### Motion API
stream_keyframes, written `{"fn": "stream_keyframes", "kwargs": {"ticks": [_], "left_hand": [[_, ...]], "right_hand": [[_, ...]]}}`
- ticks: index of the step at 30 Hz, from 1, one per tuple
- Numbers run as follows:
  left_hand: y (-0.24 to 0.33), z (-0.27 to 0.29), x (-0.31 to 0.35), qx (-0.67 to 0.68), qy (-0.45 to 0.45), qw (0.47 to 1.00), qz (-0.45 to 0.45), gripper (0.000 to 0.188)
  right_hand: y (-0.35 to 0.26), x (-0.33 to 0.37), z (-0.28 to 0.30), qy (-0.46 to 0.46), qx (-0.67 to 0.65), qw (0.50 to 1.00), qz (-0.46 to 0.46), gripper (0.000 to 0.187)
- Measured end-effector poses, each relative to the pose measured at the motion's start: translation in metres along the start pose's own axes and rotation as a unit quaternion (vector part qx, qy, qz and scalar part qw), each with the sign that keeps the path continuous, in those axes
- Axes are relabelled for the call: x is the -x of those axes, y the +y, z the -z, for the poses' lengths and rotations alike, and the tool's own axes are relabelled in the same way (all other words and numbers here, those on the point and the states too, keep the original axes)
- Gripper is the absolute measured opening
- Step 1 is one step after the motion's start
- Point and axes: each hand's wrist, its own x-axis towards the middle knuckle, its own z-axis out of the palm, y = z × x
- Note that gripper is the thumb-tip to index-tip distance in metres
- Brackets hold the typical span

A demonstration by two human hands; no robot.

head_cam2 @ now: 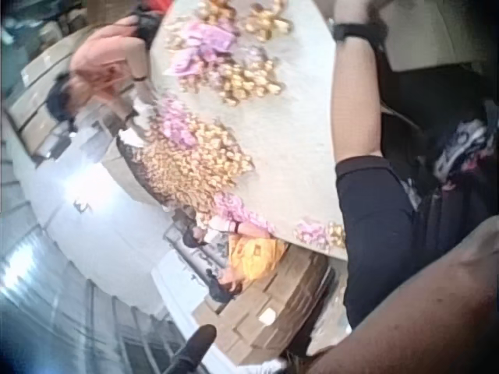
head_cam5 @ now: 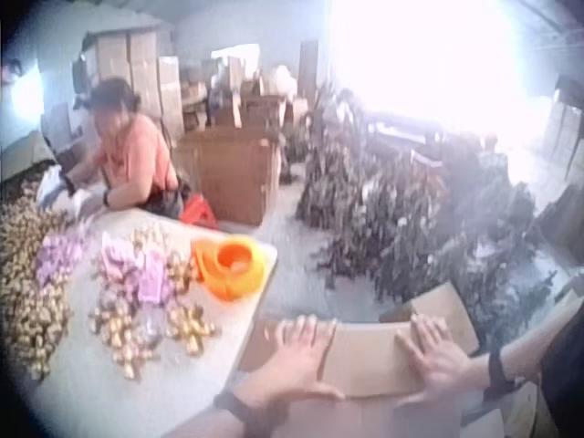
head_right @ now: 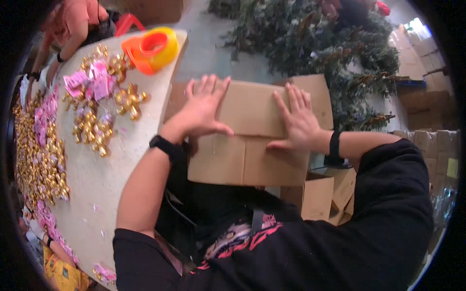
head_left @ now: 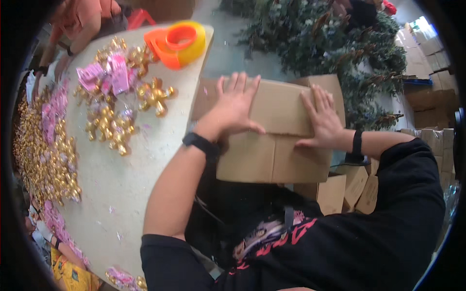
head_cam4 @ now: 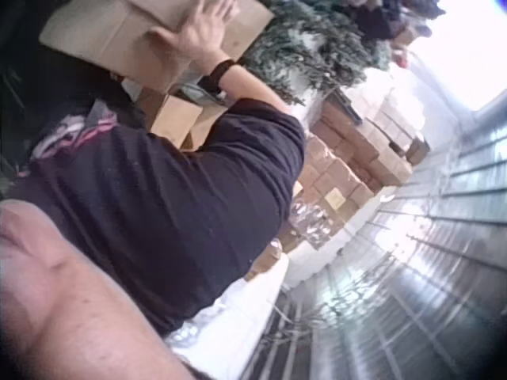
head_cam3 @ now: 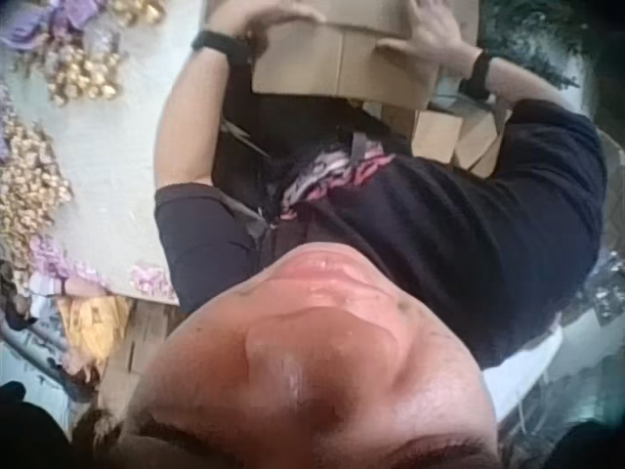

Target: Packing gold-colored bear ornaments into small pink bags and then into cardboard boxes.

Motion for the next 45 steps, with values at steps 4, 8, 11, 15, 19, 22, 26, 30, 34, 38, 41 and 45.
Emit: {"fn": "stream_keyframes", "kwargs": {"ticks": [4,8,11,15,19,22,26,30,34,38,41,45], "left_hand": [[0.002,-0.004,-0.019,-0.001,-0.034,0.999,0.01,0.129],[0.004,-0.012,-0.014,-0.018,-0.033,0.999,0.017,0.129],[0.018,-0.002,-0.011,-0.028,-0.037,0.995,0.085,0.133],[0.045,0.001,0.004,-0.033,-0.061,0.949,0.309,0.135],[0.04,-0.032,0.037,0.034,0.029,0.934,0.354,0.125],[0.036,-0.03,0.047,0.095,0.077,0.94,0.318,0.11],[0.031,-0.027,0.054,0.219,-0.021,0.918,0.33,0.095],[0.028,-0.031,0.054,0.245,0.019,0.917,0.314,0.082],[0.013,-0.029,0.053,0.35,0.031,0.889,0.293,0.079],[0.003,-0.04,0.044,0.39,0.034,0.872,0.295,0.08],[0.0,-0.047,0.042,0.417,0.045,0.871,0.255,0.079],[0.006,-0.034,0.048,0.384,0.049,0.876,0.289,0.076]], "right_hand": [[0.019,-0.011,-0.017,-0.02,-0.017,0.999,0.019,0.135],[0.014,-0.008,-0.018,-0.033,-0.023,0.999,0.012,0.134],[0.017,-0.004,-0.02,-0.019,-0.015,0.999,0.021,0.132],[0.011,-0.005,-0.016,-0.073,0.017,0.997,0.004,0.129],[0.005,-0.017,-0.005,-0.132,0.03,0.991,-0.003,0.131],[0.005,-0.017,0.004,-0.163,0.044,0.986,-0.012,0.132],[0.003,-0.017,0.005,-0.163,0.041,0.986,-0.022,0.132],[-0.016,-0.013,0.002,-0.116,-0.043,0.99,0.061,0.112],[-0.011,-0.019,-0.004,-0.064,-0.038,0.99,0.117,0.106],[-0.011,-0.028,0.002,-0.081,-0.004,0.974,0.213,0.096],[-0.007,-0.033,0.008,-0.135,0.02,0.968,0.211,0.097],[-0.007,-0.047,0.01,-0.184,0.038,0.958,0.217,0.102]]}}
